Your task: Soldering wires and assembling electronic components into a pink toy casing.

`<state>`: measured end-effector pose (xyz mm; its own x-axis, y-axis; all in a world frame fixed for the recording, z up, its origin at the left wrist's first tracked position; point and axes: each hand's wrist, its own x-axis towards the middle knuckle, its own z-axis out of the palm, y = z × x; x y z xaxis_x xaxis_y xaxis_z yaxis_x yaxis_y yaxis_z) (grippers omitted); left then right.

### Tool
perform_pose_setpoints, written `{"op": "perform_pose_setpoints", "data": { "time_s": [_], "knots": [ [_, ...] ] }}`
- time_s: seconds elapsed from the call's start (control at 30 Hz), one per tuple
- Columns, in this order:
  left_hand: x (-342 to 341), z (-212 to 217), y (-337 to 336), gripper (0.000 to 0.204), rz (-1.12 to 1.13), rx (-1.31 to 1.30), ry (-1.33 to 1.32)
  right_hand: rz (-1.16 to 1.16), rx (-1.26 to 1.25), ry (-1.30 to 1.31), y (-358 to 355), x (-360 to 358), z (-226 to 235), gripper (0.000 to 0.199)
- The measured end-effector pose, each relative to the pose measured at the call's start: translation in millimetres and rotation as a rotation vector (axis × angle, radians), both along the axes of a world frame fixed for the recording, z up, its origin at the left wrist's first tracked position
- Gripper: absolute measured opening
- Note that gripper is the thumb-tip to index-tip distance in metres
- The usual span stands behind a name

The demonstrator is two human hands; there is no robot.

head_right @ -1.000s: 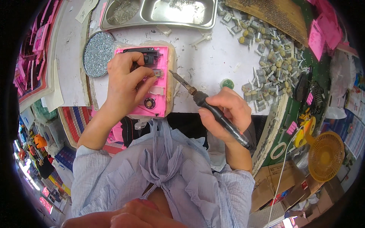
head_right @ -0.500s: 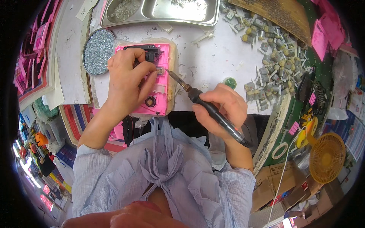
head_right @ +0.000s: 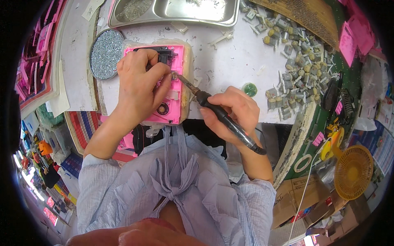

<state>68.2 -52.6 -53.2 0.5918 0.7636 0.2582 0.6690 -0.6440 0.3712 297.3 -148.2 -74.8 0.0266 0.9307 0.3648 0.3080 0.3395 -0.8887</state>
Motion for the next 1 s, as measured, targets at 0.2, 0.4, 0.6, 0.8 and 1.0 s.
{"op": "perform_pose_setpoints", "data": {
  "time_s": [0.2, 0.4, 0.6, 0.8, 1.0],
  "knots": [
    [0, 1, 0, 0.017, 0.000, 0.002, 0.007, 0.016, 0.053, -0.063, 2, -2, -1, 0.029],
    [1, 1, -1, 0.016, 0.007, 0.004, 0.021, -0.013, 0.042, -0.006, 0, 4, 2, 0.028],
    [2, 1, 0, 0.017, -0.007, 0.015, 0.035, -0.020, 0.071, -0.024, 3, 6, 4, 0.027],
    [-15, 9, 1, 0.035, -0.028, -0.018, -0.023, -0.018, 0.072, -0.018, 2, 11, 6, 0.030],
    [-86, 15, 19, 0.053, 0.094, -0.149, 0.193, -0.094, 0.029, 0.026, -4, 20, 8, 0.029]
  ]
}}
